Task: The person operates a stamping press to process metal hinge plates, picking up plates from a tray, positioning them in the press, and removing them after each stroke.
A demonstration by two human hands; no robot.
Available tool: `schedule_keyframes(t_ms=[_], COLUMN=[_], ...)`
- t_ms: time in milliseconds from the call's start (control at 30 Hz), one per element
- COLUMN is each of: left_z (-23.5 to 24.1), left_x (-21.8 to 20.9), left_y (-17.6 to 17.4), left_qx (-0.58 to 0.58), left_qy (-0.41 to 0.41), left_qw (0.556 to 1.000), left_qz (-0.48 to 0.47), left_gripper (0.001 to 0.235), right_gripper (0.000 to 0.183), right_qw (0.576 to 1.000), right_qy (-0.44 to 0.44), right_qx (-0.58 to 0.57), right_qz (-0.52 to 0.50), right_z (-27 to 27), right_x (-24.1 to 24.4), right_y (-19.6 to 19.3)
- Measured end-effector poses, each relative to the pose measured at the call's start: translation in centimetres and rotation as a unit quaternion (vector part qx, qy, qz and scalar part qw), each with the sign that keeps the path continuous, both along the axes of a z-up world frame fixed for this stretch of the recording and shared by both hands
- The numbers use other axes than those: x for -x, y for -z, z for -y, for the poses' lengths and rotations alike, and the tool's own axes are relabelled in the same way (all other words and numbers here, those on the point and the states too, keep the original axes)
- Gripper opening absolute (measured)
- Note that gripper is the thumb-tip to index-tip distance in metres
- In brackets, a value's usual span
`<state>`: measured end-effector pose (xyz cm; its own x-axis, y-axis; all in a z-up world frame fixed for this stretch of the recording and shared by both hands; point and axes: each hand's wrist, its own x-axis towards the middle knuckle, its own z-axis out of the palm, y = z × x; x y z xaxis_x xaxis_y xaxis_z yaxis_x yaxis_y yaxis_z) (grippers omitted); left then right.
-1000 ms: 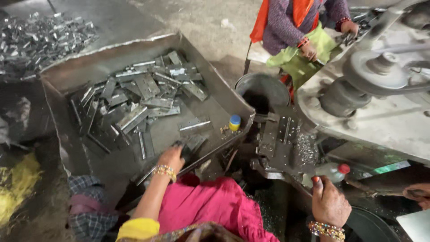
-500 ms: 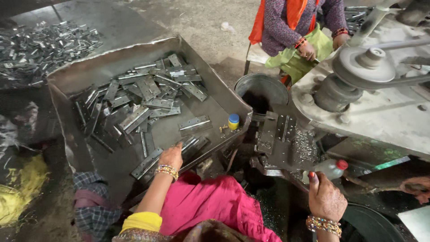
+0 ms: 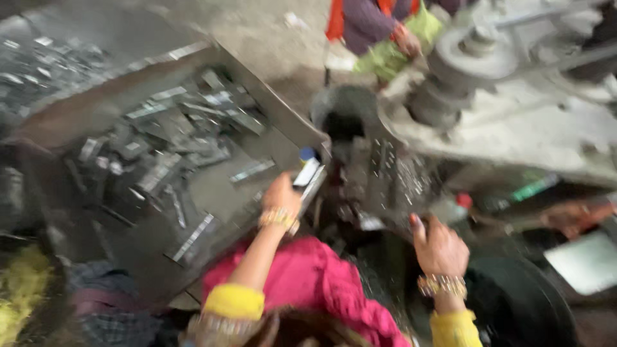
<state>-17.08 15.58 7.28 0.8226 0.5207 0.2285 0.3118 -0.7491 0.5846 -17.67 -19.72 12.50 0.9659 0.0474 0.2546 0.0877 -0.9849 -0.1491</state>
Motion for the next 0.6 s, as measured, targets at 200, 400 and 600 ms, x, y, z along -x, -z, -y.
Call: schedule_keyframes(t_ms=[200,400,600], left_z=[15.0,19.1,18.1], left_x=[-8.4,-3.0,-6.0], left_y=[6.2,3.0,3.1], left_qx=[-0.027,-0.199,-0.18], left_qy=[0.16,0.272,0.263], left_qw=[0.986,0.907,0.926], left_qz=[-0.035,-0.252,-0.205], left_gripper=[0.042,0.057,0.04], right_gripper=[0.047,0.056,0.059], right_qw=[0.995,0.992,0.989], right_qy=[-0.036,-0.07,-0.049], right_qx=[-0.089,-0.072,-0.043], right_qz=[0.024,-0.081,-0.133], right_z=[0.3,0.8,2.2], right_x=[0.1,-0.9,-1.8], right_y=[0.3,1.0,4.5])
